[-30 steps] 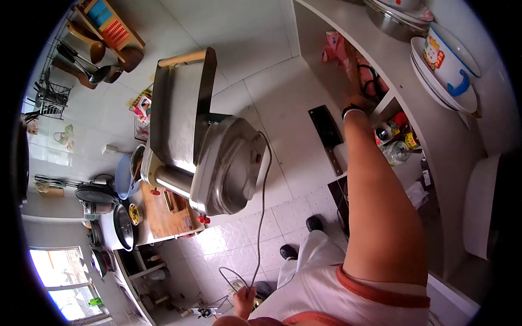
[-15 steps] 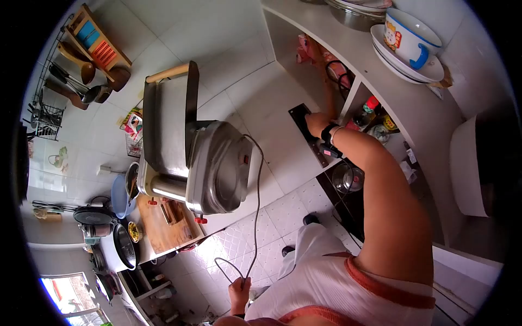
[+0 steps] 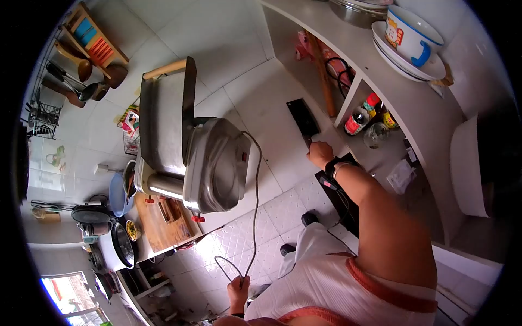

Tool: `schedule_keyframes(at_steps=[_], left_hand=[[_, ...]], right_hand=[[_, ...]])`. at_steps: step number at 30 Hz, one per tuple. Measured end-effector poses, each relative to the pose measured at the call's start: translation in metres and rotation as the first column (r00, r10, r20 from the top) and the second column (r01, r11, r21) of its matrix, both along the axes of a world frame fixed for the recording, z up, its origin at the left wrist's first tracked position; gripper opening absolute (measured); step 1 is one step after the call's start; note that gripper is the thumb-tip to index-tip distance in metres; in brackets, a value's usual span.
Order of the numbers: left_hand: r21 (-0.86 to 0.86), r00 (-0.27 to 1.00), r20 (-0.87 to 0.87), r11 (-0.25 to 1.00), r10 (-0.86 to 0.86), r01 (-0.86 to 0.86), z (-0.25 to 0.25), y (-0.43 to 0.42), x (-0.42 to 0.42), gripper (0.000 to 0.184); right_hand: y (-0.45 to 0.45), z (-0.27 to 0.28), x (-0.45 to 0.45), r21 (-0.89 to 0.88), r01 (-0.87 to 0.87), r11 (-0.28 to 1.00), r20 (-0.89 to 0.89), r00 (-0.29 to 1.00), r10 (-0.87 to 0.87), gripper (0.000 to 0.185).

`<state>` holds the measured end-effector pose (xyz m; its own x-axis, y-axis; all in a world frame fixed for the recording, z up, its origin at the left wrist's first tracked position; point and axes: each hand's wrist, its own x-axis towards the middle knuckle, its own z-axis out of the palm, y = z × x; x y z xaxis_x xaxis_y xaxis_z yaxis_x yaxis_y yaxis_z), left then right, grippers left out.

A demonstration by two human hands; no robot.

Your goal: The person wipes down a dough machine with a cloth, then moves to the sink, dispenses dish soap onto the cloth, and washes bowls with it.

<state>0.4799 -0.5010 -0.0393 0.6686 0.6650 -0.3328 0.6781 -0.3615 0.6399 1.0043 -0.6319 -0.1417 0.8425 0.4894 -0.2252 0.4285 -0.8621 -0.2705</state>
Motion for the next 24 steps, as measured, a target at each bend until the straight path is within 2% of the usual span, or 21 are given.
schedule_keyframes(at_steps=[2, 3, 5, 7, 8, 9, 10, 11, 12, 14, 15, 16, 18, 20, 22, 23, 24], left_hand=[[0.001, 0.999, -0.008, 0.999, 0.039, -0.039, 0.003, -0.003, 0.001, 0.039], [-0.01, 0.999, -0.008, 0.999, 0.045, -0.045, 0.006, -0.005, 0.003, 0.039], [-0.002, 0.999, -0.042, 1.0, 0.027, -0.027, 0.016, -0.009, 0.011, 0.038], [0.008, 0.996, -0.083, 1.0, 0.021, -0.02, 0.024, -0.014, 0.019, 0.038], [0.018, 0.996, -0.089, 1.0, -0.02, 0.021, 0.028, -0.015, 0.023, 0.036], [0.027, 0.993, -0.097, 0.998, -0.061, 0.063, 0.03, -0.017, 0.026, 0.034], [0.032, 0.994, -0.104, 0.998, -0.045, 0.048, 0.028, -0.018, 0.028, 0.034], [0.033, 0.987, -0.094, 0.991, -0.127, 0.13, 0.022, -0.019, 0.03, 0.033], [0.032, 0.973, -0.086, 0.976, -0.212, 0.216, 0.02, -0.021, 0.034, 0.032], [0.037, 0.915, -0.098, 0.917, -0.392, 0.397, 0.028, -0.018, 0.059, 0.027], [0.033, 0.876, -0.091, 0.877, -0.474, 0.479, 0.023, -0.016, 0.069, 0.026], [0.036, 0.833, -0.078, 0.833, -0.548, 0.552, 0.014, -0.013, 0.083, 0.025], [0.128, 0.732, -0.084, 0.721, -0.676, 0.681, 0.005, -0.007, 0.119, 0.023], [0.233, 0.634, -0.088, 0.603, -0.768, 0.763, -0.012, 0.0, 0.163, 0.018], [0.365, 0.616, -0.102, 0.547, -0.781, 0.754, -0.032, 0.007, 0.213, 0.015], [0.501, 0.658, -0.058, 0.549, -0.75, 0.669, -0.041, 0.009, 0.241, 0.017], [0.51, 0.725, -0.15, 0.575, -0.672, 0.639, -0.046, 0.008, 0.267, 0.012]], right_hand=[[0.004, 0.004, 0.003, 0.03, -0.074, 0.997, 0.051, 0.996, 0.072, 0.025], [0.008, 0.005, 0.01, 0.087, -0.09, 0.992, 0.146, 0.986, 0.077, 0.025], [0.023, 0.01, 0.043, 0.07, -0.129, 0.989, 0.154, 0.981, 0.117, 0.025], [0.038, 0.011, 0.092, 0.056, -0.127, 0.99, 0.194, 0.974, 0.114, 0.027], [0.047, 0.006, 0.117, -0.002, -0.026, 1.0, 0.181, 0.983, 0.026, 0.025], [0.051, 0.016, 0.134, -0.055, -0.047, 0.997, 0.262, 0.963, 0.06, 0.023], [0.05, 0.001, 0.162, -0.051, -0.03, 0.998, 0.317, 0.948, 0.045, 0.021], [0.048, -0.014, 0.188, -0.046, -0.011, 0.999, 0.37, 0.929, 0.027, 0.019], [0.055, -0.003, 0.187, -0.043, -0.019, 0.999, 0.363, 0.931, 0.033, 0.019], [0.06, 0.034, 0.176, 0.023, 0.14, 0.99, 0.469, 0.873, -0.135, 0.014], [0.058, 0.028, 0.176, 0.06, 0.013, 0.998, 0.668, 0.742, -0.05, 0.012], [0.058, 0.035, 0.164, 0.06, 0.007, 0.998, 0.667, 0.744, -0.046, 0.012], [0.052, 0.059, 0.117, 0.162, -0.096, 0.982, 0.469, 0.883, 0.009, 0.016], [0.037, 0.055, 0.073, 0.302, -0.017, 0.953, 0.278, 0.958, -0.071, 0.023], [0.017, 0.051, 0.029, 0.387, 0.034, 0.921, 0.181, 0.977, -0.112, 0.026], [0.006, 0.059, 0.012, 0.402, 0.061, 0.913, 0.105, 0.988, -0.113, 0.025], [-0.005, 0.06, -0.002, 0.455, 0.084, 0.887, 0.072, 0.989, -0.131, 0.025]])
